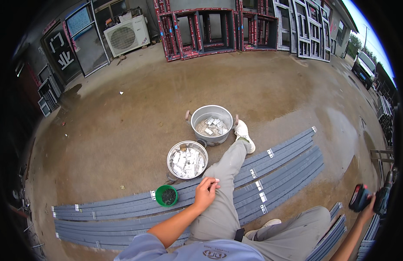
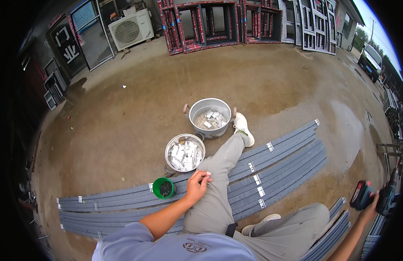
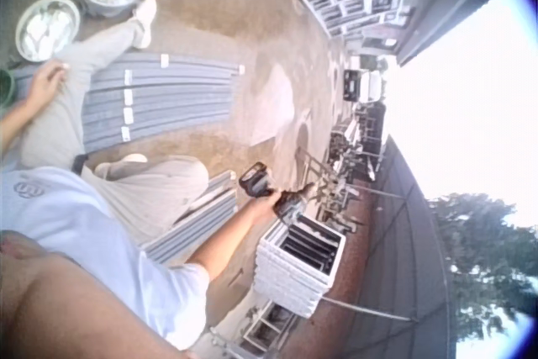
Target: The person uses a cordless drill to attach metal brackets to long metal bars laid on the floor. They repeatedly pick up brackets and screws, position them on the bars, and drive screws to secure them.
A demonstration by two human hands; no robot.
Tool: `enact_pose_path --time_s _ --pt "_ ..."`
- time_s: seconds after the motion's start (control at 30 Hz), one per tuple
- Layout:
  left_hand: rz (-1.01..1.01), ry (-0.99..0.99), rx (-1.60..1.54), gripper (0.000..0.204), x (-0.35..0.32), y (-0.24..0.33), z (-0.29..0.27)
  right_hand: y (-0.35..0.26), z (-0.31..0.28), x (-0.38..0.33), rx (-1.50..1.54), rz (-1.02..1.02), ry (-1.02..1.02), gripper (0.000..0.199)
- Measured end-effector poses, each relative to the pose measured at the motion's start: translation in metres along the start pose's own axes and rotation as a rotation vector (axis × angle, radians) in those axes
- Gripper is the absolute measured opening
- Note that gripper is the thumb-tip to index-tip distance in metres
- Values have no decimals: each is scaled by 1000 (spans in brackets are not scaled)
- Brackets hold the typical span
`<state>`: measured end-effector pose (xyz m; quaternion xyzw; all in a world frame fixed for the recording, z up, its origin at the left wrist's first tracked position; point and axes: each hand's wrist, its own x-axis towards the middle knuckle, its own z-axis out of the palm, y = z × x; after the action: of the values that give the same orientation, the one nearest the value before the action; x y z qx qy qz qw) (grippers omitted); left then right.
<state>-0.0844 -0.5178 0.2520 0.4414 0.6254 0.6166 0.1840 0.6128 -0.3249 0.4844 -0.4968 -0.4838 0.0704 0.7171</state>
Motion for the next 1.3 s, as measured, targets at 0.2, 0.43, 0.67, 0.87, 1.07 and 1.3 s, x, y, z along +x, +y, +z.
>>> enact_pose_path --time_s 0.2,0.43,0.67,0.87,1.07,1.3 --pt "55 -4 114 13 -3 -9 8 -71 121 -62 106 14 -165 46" --pt "48 -87 86 14 2 -17 10 -56 178 -147 283 544 -375 43" --pt "64 -67 160 14 18 -26 18 -54 181 -144 628 703 -299 32" --pt "113 -57 218 13 18 -16 20 -51 171 -141 966 720 -296 26" --pt "38 -47 134 14 18 -13 25 -64 169 -148 1188 666 -387 23" --pt "40 -39 131 14 19 -15 25 -73 171 -173 1207 743 -415 26"
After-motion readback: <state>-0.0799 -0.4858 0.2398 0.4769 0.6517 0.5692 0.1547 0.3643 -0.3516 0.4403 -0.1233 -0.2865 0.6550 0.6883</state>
